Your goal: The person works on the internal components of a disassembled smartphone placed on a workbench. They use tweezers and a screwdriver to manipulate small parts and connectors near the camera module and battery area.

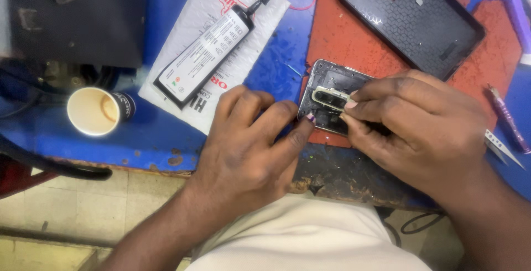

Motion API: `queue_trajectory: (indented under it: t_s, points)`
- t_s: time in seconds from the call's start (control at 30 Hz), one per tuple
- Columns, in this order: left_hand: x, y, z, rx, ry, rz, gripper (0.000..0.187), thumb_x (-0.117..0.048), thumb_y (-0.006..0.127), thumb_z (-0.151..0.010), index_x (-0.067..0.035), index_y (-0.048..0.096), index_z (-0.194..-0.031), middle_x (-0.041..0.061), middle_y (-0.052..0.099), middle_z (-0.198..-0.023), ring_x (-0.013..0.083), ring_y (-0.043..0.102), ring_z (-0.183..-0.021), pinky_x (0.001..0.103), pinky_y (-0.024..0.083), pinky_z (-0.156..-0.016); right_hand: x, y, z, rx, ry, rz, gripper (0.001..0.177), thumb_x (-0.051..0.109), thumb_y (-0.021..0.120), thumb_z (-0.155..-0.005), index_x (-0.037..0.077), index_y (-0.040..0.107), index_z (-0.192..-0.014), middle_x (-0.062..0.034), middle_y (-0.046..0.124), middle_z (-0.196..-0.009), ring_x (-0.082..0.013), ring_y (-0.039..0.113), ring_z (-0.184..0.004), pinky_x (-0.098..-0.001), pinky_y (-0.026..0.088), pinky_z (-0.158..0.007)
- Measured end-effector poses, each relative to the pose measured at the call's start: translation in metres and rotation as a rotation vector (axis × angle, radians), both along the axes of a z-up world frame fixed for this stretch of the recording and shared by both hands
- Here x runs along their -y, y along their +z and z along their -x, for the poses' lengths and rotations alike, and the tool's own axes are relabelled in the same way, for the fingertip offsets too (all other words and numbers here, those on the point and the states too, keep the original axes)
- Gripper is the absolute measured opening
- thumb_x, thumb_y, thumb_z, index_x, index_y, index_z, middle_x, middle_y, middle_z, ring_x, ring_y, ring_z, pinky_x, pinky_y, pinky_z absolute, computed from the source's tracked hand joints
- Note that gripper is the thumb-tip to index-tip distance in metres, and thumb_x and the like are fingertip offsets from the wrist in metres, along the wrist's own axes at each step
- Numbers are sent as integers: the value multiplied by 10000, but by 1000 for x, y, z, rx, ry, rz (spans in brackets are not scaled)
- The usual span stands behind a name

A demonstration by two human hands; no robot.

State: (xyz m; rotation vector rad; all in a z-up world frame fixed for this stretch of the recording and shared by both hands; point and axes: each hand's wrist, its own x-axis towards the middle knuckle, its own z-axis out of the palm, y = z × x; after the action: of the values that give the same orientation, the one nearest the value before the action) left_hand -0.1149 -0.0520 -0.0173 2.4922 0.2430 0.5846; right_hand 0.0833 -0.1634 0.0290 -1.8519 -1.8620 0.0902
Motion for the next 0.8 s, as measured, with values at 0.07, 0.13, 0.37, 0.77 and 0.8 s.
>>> queue_trajectory:
  t_s: [0.07, 0.13, 0.37, 0.77, 0.8]
  points:
    - [0, 0, 0, 2, 3, -8, 411, -61, 789, -765, 8, 734, -1166, 118, 619, -1161, 307, 551, -1056, 479, 425, -988, 0, 0, -1, -7, 4, 2, 165, -25, 864, -740, -42, 707, -787, -140, 725, -864, -235, 718, -754, -324, 561, -592]
    - [0, 0, -1, 6, 4, -11, 414, -63, 788, -761, 8, 735, -1165, 121, 618, -1165, 309, 550, -1053, 484, 423, -984, 0, 0, -2, -3, 5, 0, 162, -25, 864, -734, -40, 714, -794, -138, 725, -863, -234, 717, -752, -325, 559, -588]
    - [1, -1, -2, 13, 17, 2, 400, -59, 790, -775, -1, 735, -1167, 127, 617, -1193, 311, 551, -1064, 488, 422, -991, 1, 0, -4, 3, 13, 12, 164, -22, 866, -736, -40, 713, -794, -138, 720, -867, -244, 709, -744, -341, 553, -587]
    - [0, -2, -2, 18, -10, -61, 399, -67, 763, -779, 28, 726, -1164, 124, 615, -1173, 292, 557, -1029, 496, 429, -987, 2, 0, -5, 0, 26, 0, 172, -23, 866, -749, -44, 701, -792, -144, 718, -873, -252, 713, -754, -348, 564, -605]
    - [0, -2, -2, 22, -6, -60, 397, -62, 764, -776, 29, 725, -1160, 125, 614, -1170, 293, 558, -1029, 496, 431, -987, 2, -1, -5, -1, 28, -2, 172, -20, 867, -752, -43, 702, -793, -142, 718, -871, -248, 712, -751, -346, 562, -600]
